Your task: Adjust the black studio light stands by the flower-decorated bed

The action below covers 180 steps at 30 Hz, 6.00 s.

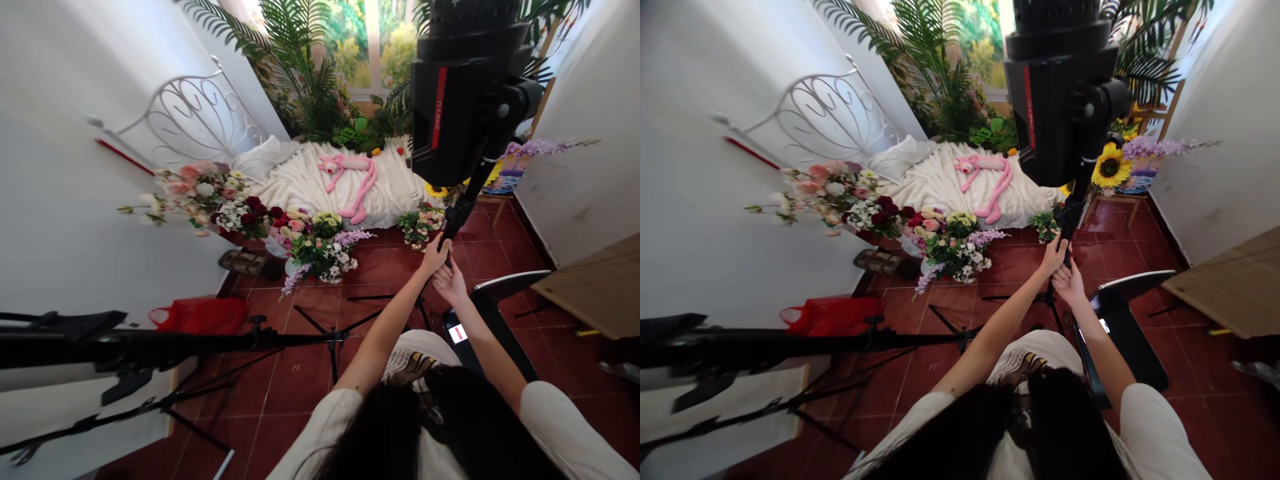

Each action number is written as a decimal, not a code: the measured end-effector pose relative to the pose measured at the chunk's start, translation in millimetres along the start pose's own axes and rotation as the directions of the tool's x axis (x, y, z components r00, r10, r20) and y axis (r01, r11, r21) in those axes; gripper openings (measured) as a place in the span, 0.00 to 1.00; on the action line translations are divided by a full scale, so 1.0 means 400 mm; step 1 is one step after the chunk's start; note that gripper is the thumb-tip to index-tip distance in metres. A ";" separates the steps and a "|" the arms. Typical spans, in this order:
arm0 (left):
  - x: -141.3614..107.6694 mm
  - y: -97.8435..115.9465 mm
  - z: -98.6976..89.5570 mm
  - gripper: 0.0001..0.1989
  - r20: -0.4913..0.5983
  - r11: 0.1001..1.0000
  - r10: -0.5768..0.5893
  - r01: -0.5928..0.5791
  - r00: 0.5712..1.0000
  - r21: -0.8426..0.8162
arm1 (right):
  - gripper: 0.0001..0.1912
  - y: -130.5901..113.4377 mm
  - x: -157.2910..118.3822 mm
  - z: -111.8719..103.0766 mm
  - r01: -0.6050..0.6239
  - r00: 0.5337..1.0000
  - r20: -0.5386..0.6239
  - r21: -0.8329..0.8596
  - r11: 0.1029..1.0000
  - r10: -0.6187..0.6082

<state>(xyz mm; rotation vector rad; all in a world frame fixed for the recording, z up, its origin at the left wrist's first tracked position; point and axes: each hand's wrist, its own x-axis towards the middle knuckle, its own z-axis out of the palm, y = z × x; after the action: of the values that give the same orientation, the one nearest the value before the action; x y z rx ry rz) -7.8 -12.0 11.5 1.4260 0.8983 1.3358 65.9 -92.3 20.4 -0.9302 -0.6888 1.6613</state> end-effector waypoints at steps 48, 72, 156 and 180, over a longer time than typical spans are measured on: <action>0.003 -0.008 -0.003 0.31 0.051 0.999 0.004 -0.002 0.999 -0.045 | 0.41 -0.056 0.027 -0.069 -0.034 0.994 -0.098 -0.686 0.727 -0.046; -0.067 -0.024 -0.064 0.23 0.039 0.995 -0.099 0.099 0.994 -0.006 | 0.37 0.000 0.022 -0.046 0.047 0.978 -0.165 -0.412 0.910 -0.125; -0.649 0.140 -0.884 0.32 -0.903 0.919 0.297 0.163 0.311 0.358 | 0.04 0.416 0.137 1.056 0.978 0.060 0.729 0.093 -0.185 0.682; -0.645 0.150 -0.878 0.32 -0.907 0.918 0.323 0.141 0.269 0.369 | 0.15 0.505 0.112 0.951 0.971 0.173 0.745 -0.018 -0.239 0.644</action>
<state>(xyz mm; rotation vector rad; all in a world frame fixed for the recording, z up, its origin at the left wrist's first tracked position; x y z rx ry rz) -394.2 -219.4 -22.8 0.7393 2.0125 2.2918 -366.2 -99.8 46.9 -0.0057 -3.3118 0.0749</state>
